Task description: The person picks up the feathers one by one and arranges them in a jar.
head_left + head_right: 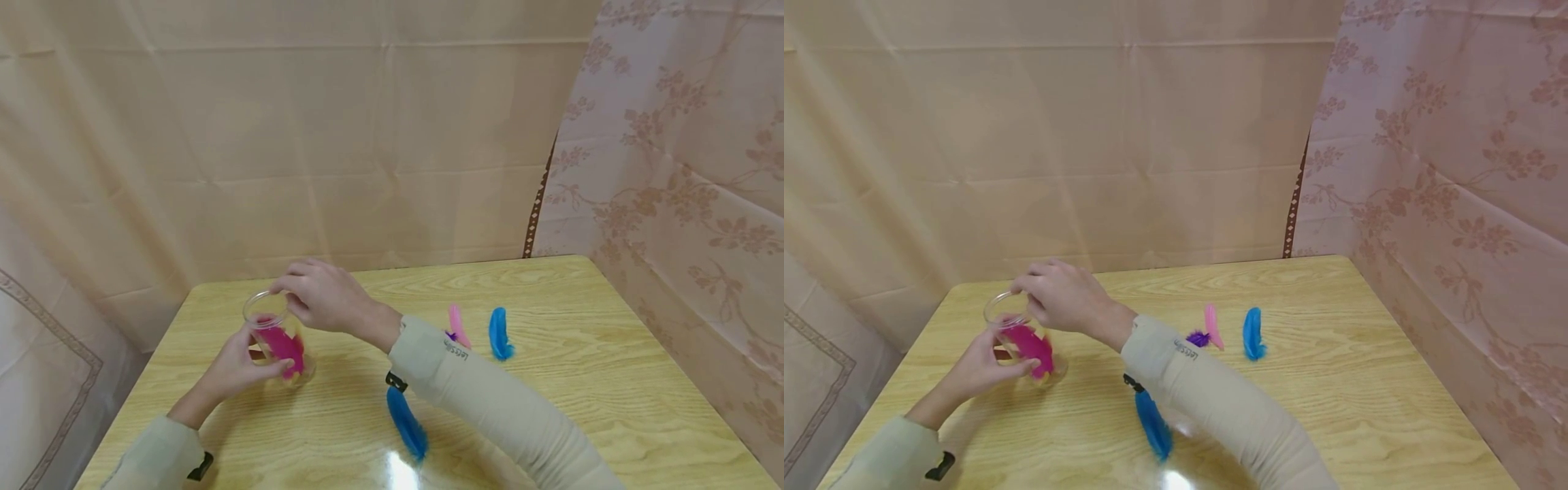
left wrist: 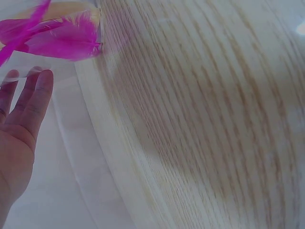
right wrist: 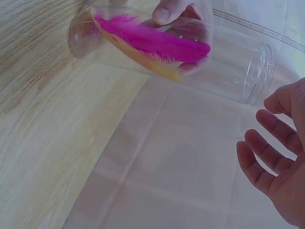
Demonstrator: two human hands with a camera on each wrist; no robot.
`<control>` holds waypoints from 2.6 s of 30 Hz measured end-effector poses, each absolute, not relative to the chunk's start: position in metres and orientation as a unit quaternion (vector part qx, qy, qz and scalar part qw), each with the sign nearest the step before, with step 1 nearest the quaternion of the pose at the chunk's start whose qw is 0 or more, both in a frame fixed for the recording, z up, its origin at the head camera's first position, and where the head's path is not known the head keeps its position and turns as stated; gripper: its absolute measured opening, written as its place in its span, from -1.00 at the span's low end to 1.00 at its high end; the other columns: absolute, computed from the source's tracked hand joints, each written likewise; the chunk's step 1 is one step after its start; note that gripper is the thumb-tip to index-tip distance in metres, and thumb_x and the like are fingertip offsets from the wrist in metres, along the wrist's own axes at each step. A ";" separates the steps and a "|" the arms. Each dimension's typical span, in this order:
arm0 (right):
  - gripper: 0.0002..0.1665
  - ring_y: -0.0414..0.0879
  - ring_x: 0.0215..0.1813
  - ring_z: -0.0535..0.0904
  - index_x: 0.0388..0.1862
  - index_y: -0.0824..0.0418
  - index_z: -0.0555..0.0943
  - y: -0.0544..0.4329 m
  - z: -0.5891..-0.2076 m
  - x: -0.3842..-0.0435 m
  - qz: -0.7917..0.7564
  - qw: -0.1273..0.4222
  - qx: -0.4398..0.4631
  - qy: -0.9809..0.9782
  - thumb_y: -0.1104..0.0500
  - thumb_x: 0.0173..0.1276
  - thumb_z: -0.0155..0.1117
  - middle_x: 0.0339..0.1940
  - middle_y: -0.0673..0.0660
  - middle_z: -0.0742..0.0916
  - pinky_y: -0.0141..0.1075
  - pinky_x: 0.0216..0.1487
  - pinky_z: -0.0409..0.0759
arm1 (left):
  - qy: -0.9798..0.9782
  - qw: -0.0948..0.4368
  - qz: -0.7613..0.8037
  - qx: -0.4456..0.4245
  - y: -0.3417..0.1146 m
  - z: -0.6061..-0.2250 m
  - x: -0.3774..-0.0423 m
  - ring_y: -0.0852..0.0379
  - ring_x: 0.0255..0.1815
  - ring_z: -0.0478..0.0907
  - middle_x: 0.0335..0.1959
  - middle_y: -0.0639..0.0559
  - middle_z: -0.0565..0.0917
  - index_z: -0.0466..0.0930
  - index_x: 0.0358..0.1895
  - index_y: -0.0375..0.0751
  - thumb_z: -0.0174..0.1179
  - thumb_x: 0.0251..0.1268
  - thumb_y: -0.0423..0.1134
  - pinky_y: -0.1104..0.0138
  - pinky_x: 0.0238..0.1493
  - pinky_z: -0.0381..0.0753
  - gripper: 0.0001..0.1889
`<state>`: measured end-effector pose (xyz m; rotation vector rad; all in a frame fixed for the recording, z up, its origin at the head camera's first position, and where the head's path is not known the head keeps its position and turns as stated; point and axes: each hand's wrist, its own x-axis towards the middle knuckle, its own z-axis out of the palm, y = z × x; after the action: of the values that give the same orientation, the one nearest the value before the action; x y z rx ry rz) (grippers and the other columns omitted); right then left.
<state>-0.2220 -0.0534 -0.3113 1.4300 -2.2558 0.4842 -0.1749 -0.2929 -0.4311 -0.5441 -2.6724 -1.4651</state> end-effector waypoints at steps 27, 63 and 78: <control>-0.61 -0.11 0.20 0.61 0.24 0.09 0.64 -0.029 -0.304 -0.226 0.156 0.133 0.470 -0.859 0.07 0.49 0.29 0.19 0.02 0.69 -0.32 0.22 0.55 | -0.868 0.024 -0.465 -0.171 -0.295 -0.432 -0.177 -0.15 -0.05 0.63 0.15 -0.33 0.59 0.30 0.32 -0.31 0.57 0.08 -0.23 0.21 -0.13 0.71 -0.21; -0.23 0.37 0.44 0.33 0.50 0.39 0.32 0.198 -0.365 -0.255 0.216 -0.032 0.305 -0.927 0.07 0.46 0.33 0.43 0.44 0.44 0.25 0.39 0.32 | -0.862 0.027 -0.475 -0.174 -0.294 -0.432 -0.177 -0.21 -0.02 0.59 0.14 -0.27 0.58 0.34 0.30 -0.31 0.58 0.05 -0.25 0.14 -0.13 0.72 -0.23; -0.13 0.50 0.42 0.27 0.43 0.58 0.29 0.265 -0.424 -0.266 0.235 -0.092 0.255 -0.933 0.10 0.37 0.44 0.39 0.54 0.43 0.33 0.36 0.28 | -0.862 0.032 -0.475 -0.173 -0.295 -0.432 -0.177 -0.14 -0.02 0.60 0.12 -0.25 0.60 0.34 0.30 -0.31 0.59 0.04 -0.25 0.18 -0.14 0.71 -0.22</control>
<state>-0.2660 0.2654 -0.4240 0.8527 -3.1168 0.7835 -0.1769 -0.2945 -0.4324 -0.5330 -2.6549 -1.4608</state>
